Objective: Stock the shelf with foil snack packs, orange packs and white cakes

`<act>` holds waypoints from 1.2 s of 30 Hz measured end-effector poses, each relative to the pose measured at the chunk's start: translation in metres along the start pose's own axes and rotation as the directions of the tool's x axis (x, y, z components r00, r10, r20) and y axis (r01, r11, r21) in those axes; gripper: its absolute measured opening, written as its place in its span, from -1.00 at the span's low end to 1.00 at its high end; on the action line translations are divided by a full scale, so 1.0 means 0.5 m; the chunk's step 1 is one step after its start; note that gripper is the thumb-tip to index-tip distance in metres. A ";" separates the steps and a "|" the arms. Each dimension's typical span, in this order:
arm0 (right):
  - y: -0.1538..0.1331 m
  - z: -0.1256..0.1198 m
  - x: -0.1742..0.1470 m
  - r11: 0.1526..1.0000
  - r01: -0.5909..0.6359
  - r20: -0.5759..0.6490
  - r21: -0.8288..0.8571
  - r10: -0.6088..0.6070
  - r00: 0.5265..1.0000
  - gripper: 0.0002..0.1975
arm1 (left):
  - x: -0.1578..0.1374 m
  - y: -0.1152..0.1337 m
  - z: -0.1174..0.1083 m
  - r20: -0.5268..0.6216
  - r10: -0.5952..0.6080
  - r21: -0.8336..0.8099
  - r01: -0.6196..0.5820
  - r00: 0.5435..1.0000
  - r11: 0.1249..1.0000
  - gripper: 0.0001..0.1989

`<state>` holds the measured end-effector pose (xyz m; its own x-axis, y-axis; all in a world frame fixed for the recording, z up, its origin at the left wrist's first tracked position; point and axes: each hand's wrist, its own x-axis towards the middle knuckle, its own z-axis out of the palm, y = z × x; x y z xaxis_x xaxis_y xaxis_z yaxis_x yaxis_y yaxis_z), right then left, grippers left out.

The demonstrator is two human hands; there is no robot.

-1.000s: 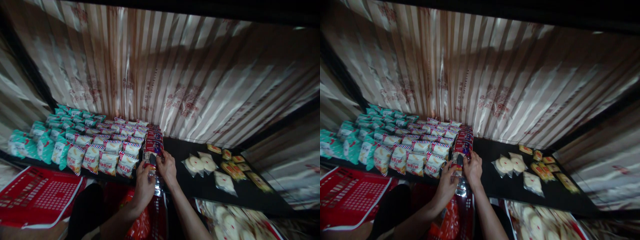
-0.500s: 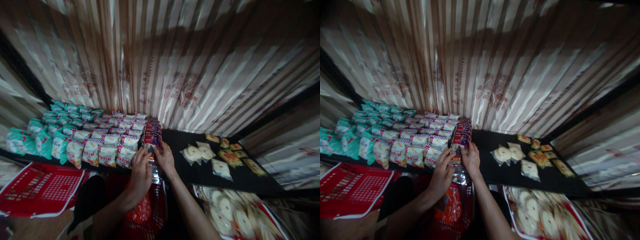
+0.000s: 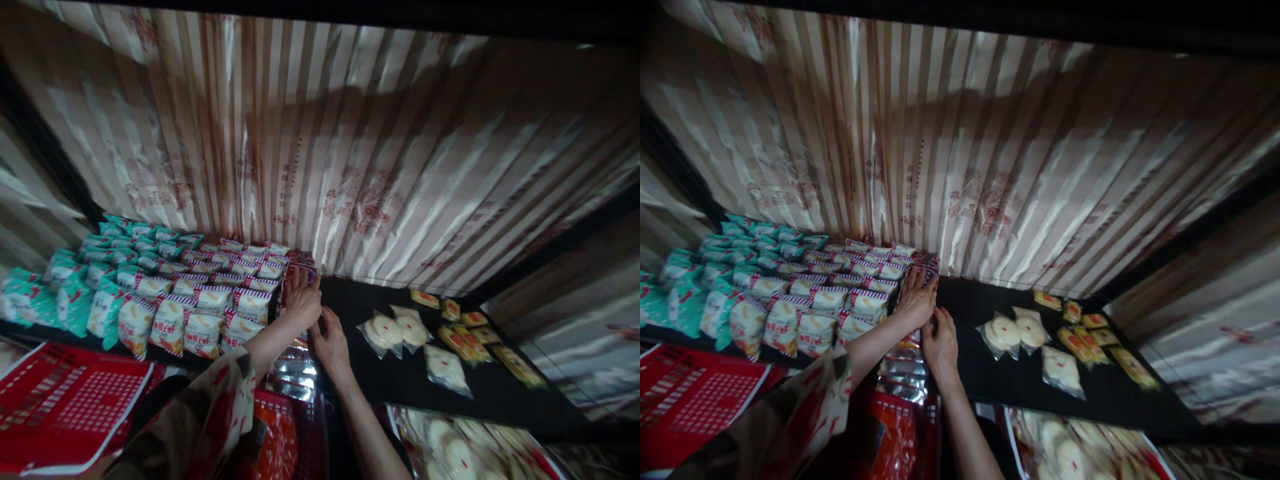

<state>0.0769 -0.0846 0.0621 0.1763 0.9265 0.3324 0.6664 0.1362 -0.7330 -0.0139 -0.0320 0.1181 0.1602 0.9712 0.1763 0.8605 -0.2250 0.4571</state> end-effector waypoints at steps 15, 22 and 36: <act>0.026 -0.007 0.031 0.998 -0.014 -0.003 0.061 0.014 1.000 -0.56 | 0.037 -0.038 0.068 0.044 -0.096 0.102 0.091 0.994 0.991 -0.47; 0.047 0.011 0.067 0.995 0.010 -0.060 0.101 -0.004 0.998 -0.62 | 0.036 -0.028 0.060 0.133 -0.162 0.112 0.147 0.978 0.983 -0.42; 0.030 0.032 0.151 0.975 0.219 -0.058 -0.044 -0.222 0.973 -0.61 | 0.041 -0.036 0.075 0.162 -0.167 0.180 0.137 0.973 0.974 -0.44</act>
<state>0.0885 -0.0069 0.0666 0.0662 0.8512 0.5206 0.7199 0.3205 -0.6156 -0.0079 -0.0050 0.0809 0.0906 0.9948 -0.0457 0.9472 -0.0719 0.3124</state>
